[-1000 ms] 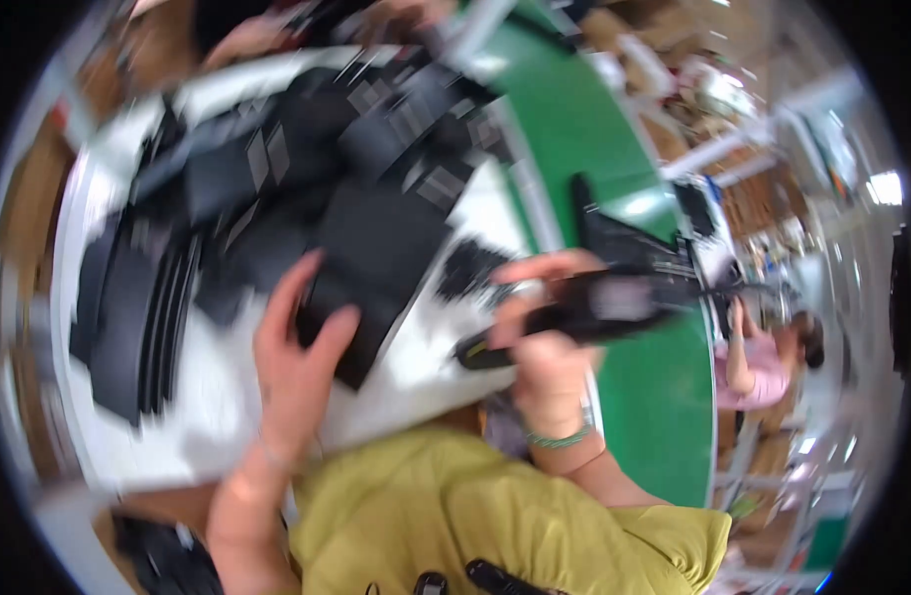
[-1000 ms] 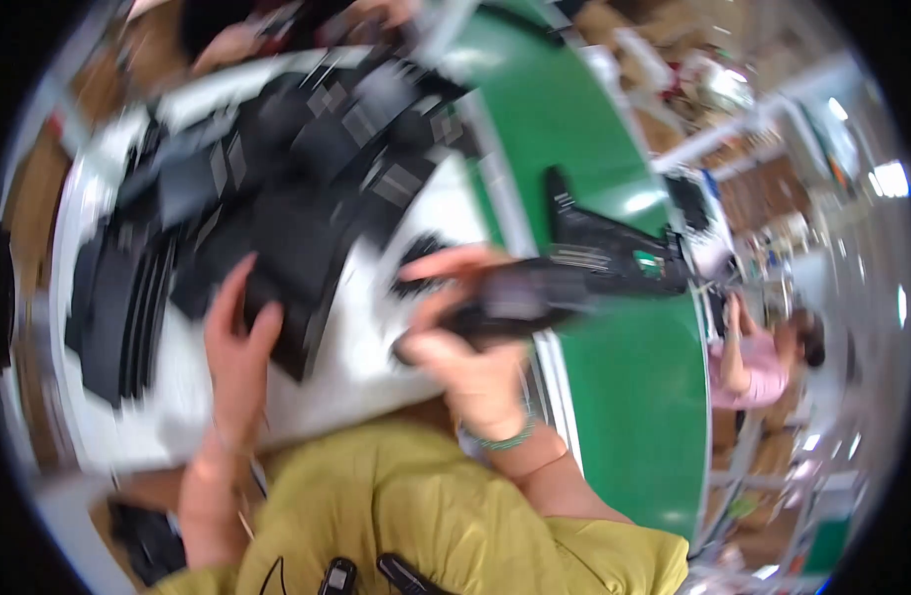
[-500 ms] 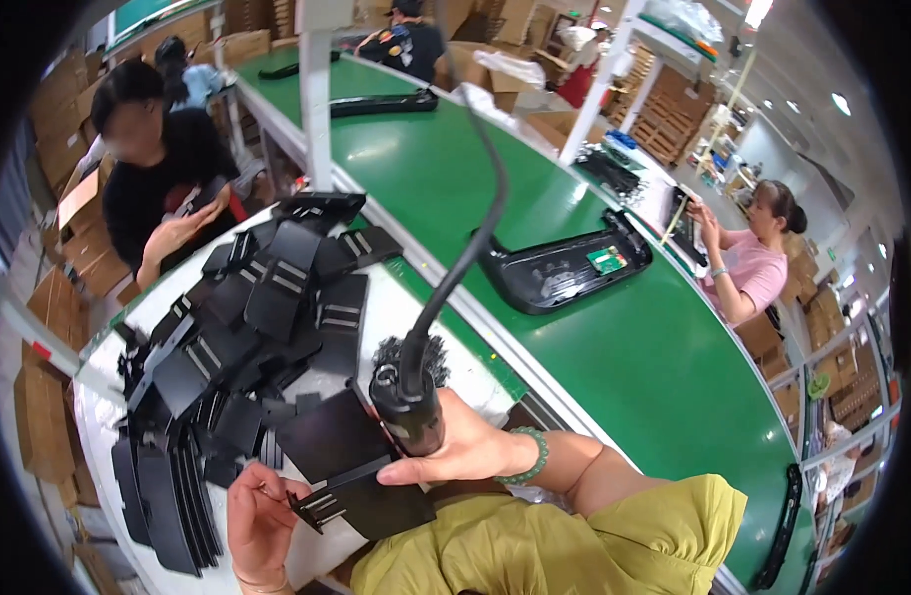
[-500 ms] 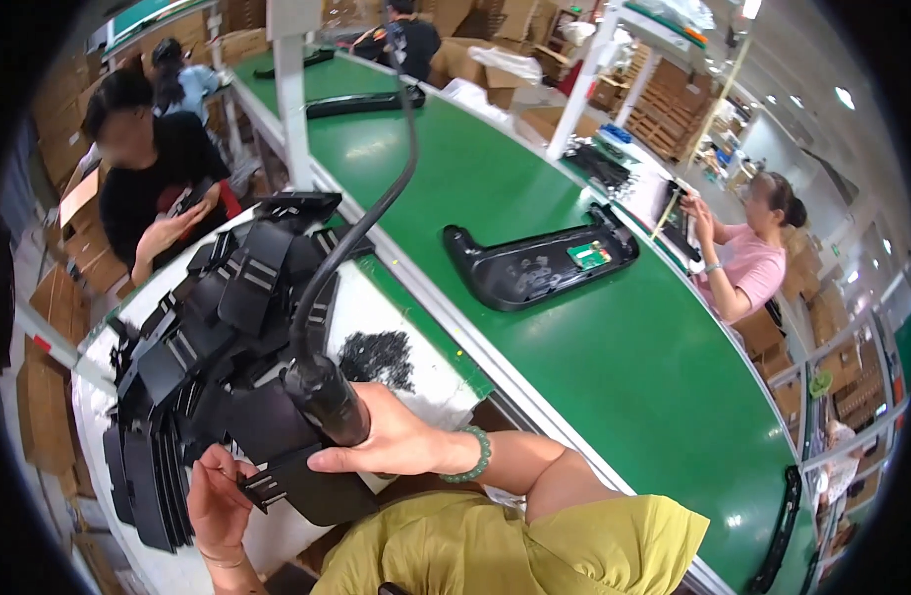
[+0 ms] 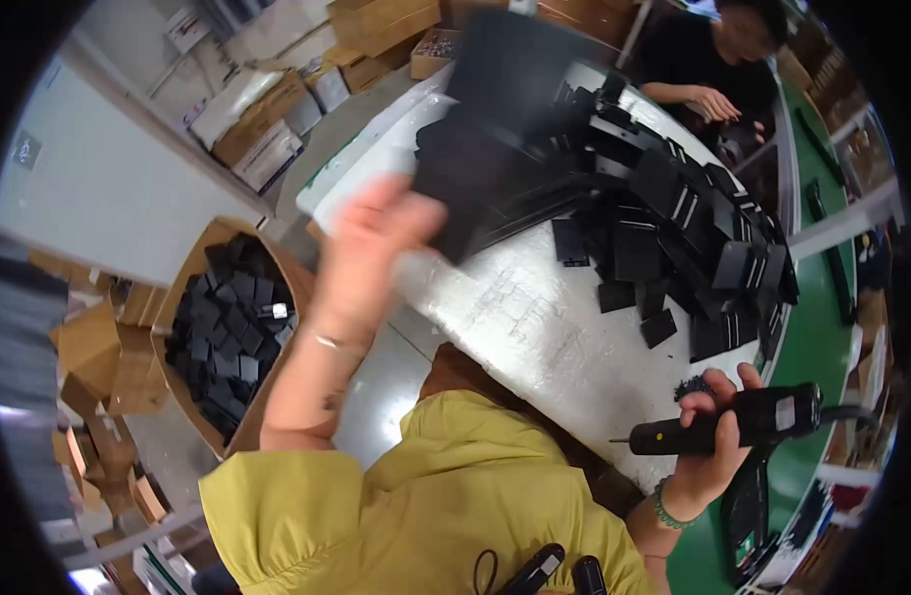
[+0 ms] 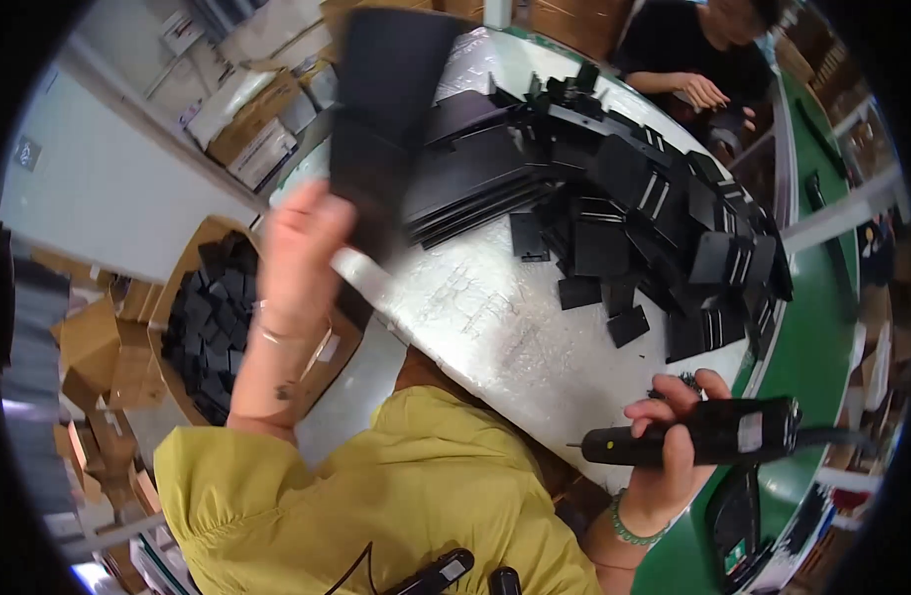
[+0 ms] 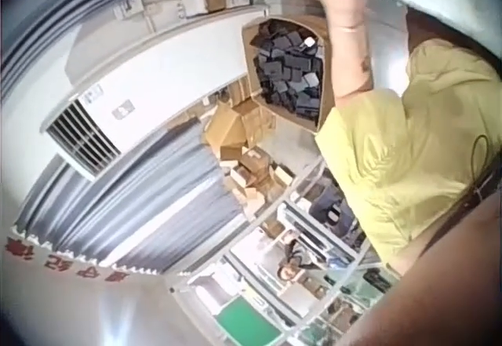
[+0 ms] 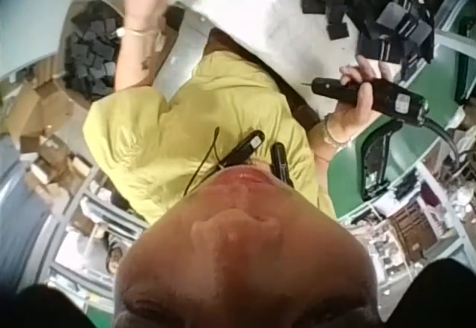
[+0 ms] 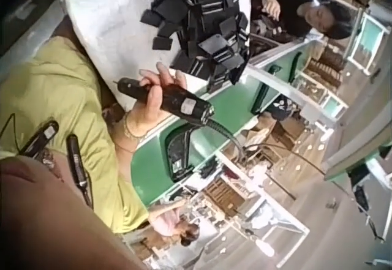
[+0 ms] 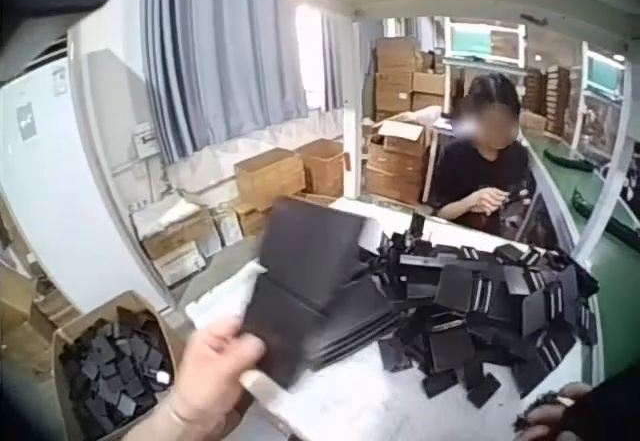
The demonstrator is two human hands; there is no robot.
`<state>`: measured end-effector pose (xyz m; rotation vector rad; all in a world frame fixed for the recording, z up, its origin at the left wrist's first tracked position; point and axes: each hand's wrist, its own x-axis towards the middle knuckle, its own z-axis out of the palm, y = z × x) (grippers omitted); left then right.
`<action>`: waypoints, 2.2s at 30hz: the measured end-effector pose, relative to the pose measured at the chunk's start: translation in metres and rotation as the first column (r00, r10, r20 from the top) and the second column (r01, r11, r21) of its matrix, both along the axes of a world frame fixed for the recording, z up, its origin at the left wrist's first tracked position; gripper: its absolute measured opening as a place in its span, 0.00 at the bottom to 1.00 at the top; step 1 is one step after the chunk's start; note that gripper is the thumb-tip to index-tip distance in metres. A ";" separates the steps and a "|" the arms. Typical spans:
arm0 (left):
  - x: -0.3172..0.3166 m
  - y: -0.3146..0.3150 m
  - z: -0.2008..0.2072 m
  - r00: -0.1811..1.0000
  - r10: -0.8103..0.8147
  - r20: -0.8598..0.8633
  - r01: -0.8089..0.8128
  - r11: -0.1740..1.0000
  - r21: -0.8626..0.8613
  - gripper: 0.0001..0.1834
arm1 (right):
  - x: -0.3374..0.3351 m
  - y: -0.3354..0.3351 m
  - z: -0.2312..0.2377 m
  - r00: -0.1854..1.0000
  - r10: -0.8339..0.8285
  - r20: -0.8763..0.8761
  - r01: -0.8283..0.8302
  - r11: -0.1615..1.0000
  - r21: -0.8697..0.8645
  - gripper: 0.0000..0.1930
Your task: Assembling black plastic components using an electric screwdriver on a factory line.
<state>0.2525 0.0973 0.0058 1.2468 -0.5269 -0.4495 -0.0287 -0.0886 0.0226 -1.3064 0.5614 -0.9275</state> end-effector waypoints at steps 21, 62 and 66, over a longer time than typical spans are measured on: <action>-0.001 -0.230 0.012 -0.025 -0.471 0.882 0.105 0.876 0.471 0.35 | -0.042 -0.003 0.012 0.955 -0.271 0.116 0.254 0.957 0.142 0.24; -0.122 -0.184 -0.055 0.215 -0.506 0.835 0.345 0.840 0.420 0.13 | -0.006 -0.072 -0.030 0.844 -0.245 0.478 0.333 0.937 -0.108 0.18; -0.126 -0.196 -0.061 0.205 -0.483 0.851 0.374 0.842 0.388 0.10 | -0.011 -0.059 -0.015 0.852 -0.192 0.487 0.300 0.942 -0.153 0.19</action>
